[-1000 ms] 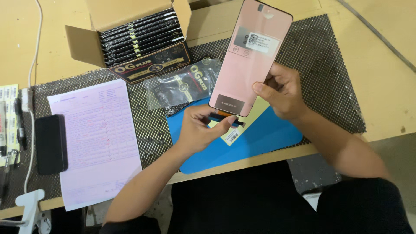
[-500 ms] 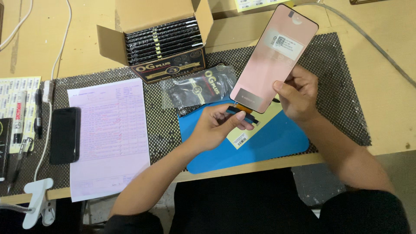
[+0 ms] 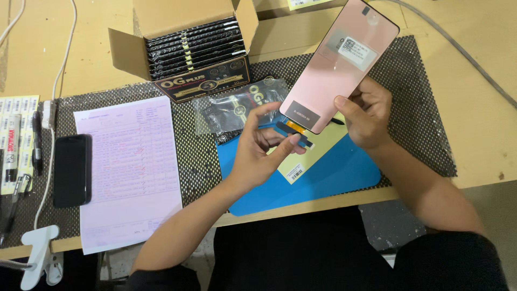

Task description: The person removes a smartphone screen from a plastic bag, places it into a black cardboard box labeled OG PLUS, and seals the box. The person repeats this process with a second screen, then picks up a third screen and begins the same packaging sequence.

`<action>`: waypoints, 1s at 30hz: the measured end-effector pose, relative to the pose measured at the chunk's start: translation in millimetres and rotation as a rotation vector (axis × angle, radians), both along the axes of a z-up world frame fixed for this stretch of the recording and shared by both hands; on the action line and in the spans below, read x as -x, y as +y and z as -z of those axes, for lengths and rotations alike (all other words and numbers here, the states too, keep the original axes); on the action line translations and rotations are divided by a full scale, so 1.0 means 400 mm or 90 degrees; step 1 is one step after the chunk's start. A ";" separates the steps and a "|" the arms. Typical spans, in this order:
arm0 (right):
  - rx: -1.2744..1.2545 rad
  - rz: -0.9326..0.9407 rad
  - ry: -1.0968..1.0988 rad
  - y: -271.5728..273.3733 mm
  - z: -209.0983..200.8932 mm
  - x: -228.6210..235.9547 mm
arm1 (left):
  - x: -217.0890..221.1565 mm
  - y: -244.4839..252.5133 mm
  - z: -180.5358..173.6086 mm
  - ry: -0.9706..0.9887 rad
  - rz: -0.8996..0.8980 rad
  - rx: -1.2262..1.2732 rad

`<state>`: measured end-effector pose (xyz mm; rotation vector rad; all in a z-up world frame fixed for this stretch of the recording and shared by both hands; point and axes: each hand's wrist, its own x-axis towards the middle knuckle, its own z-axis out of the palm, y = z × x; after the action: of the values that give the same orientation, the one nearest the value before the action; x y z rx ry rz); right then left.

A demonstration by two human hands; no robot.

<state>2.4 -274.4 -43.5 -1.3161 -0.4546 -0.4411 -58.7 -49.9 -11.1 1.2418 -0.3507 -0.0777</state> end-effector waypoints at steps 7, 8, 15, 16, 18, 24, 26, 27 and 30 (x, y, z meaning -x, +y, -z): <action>0.051 0.033 0.003 -0.037 0.039 -0.011 | -0.001 -0.007 0.021 -0.146 -0.059 -0.029; 0.068 0.039 0.011 -0.043 0.049 -0.011 | -0.001 -0.007 0.025 -0.181 -0.078 -0.037; 0.099 0.010 0.043 -0.020 0.054 0.019 | -0.008 0.000 0.018 -0.409 -0.170 -0.226; 0.098 0.011 0.044 -0.016 0.058 0.024 | -0.009 0.001 0.009 -0.408 -0.169 -0.226; 0.097 0.000 0.049 -0.009 0.064 0.031 | -0.011 0.003 -0.009 -0.525 -0.188 -0.325; 0.102 -0.028 0.028 0.077 -0.087 0.068 | -0.032 0.005 0.042 -0.594 -0.282 -0.395; 0.087 -0.049 0.035 0.062 -0.048 0.069 | -0.035 0.005 0.037 -0.599 -0.286 -0.381; 0.072 -0.069 0.039 0.054 -0.029 0.068 | -0.038 0.005 0.034 -0.607 -0.290 -0.365; 0.059 -0.069 0.039 0.057 -0.021 0.070 | -0.036 0.007 0.028 -0.605 -0.282 -0.375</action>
<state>-25.4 -251.4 -34.9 -1.3834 -0.4975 -0.2922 -44.5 -47.1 -22.2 1.8650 -0.9006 0.8723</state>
